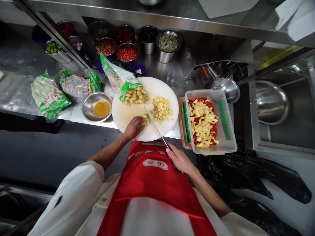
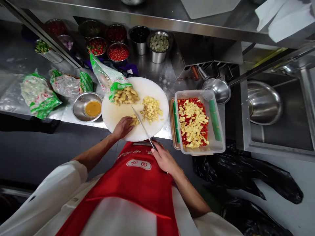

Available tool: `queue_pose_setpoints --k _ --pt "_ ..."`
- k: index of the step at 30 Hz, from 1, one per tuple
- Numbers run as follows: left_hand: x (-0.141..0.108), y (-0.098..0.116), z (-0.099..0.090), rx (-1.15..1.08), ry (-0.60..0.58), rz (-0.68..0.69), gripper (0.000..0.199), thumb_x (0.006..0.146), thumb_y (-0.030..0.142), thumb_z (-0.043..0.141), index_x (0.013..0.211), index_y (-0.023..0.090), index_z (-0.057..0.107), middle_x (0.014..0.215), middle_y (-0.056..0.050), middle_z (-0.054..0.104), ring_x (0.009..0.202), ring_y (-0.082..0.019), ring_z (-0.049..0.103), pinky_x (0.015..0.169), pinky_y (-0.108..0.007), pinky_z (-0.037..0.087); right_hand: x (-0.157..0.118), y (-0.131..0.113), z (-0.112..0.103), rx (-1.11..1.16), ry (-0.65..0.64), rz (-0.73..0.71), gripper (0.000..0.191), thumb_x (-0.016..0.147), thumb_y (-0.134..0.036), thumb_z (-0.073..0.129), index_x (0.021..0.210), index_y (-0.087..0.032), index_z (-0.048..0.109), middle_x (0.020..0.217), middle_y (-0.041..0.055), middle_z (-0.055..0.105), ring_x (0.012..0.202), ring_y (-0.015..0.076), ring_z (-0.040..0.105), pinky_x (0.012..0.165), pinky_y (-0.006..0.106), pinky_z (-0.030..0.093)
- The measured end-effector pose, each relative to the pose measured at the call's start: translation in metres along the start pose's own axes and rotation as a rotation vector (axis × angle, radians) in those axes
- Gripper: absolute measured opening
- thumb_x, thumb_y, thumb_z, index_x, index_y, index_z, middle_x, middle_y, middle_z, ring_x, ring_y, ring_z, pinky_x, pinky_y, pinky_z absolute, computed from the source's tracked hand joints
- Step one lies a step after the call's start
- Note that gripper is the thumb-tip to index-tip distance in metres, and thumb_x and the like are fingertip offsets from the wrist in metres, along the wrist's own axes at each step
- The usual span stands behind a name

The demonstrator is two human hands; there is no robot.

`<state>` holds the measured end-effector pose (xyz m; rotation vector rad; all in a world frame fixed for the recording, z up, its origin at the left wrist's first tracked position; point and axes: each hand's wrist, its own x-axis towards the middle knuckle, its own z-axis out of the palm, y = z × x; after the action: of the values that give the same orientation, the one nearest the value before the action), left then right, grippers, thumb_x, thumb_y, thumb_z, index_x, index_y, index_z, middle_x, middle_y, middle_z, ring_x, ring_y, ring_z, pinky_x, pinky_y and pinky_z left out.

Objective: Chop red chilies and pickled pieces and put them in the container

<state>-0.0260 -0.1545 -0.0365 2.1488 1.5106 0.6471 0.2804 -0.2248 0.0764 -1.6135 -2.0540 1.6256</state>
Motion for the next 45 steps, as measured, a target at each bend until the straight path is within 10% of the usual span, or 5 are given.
queue_pose_setpoints --k 10,18,45 --pt "0.020 -0.004 -0.017 -0.018 -0.120 0.119 0.027 0.093 0.040 0.054 0.107 0.020 0.066 0.118 -0.013 0.063 0.111 -0.024 0.058 0.098 -0.043 0.048 0.007 -0.006 -0.002 0.177 -0.031 0.091 0.056 0.102 -0.051 0.029 0.146 -0.020 0.044 0.072 0.0006 0.066 0.055 0.0169 0.063 0.061 0.030 0.052" --pt "0.031 -0.006 -0.010 -0.036 -0.111 0.257 0.023 0.096 0.032 0.051 0.096 0.016 0.067 0.106 -0.012 0.064 0.102 -0.024 0.057 0.092 -0.040 0.048 0.001 -0.027 -0.009 -0.032 -0.076 -0.010 0.057 0.102 -0.048 0.029 0.149 -0.017 0.041 0.146 0.0119 0.051 0.135 0.0273 0.048 0.113 0.047 0.037" --pt "0.021 -0.005 -0.003 0.002 -0.004 0.267 0.020 0.097 0.031 0.051 0.100 0.017 0.065 0.102 -0.011 0.065 0.101 -0.023 0.059 0.088 -0.038 0.049 0.021 -0.037 -0.009 -0.169 -0.130 0.038 0.053 0.103 -0.044 0.028 0.149 -0.022 0.040 0.141 0.0093 0.057 0.124 0.0269 0.059 0.104 0.042 0.045"
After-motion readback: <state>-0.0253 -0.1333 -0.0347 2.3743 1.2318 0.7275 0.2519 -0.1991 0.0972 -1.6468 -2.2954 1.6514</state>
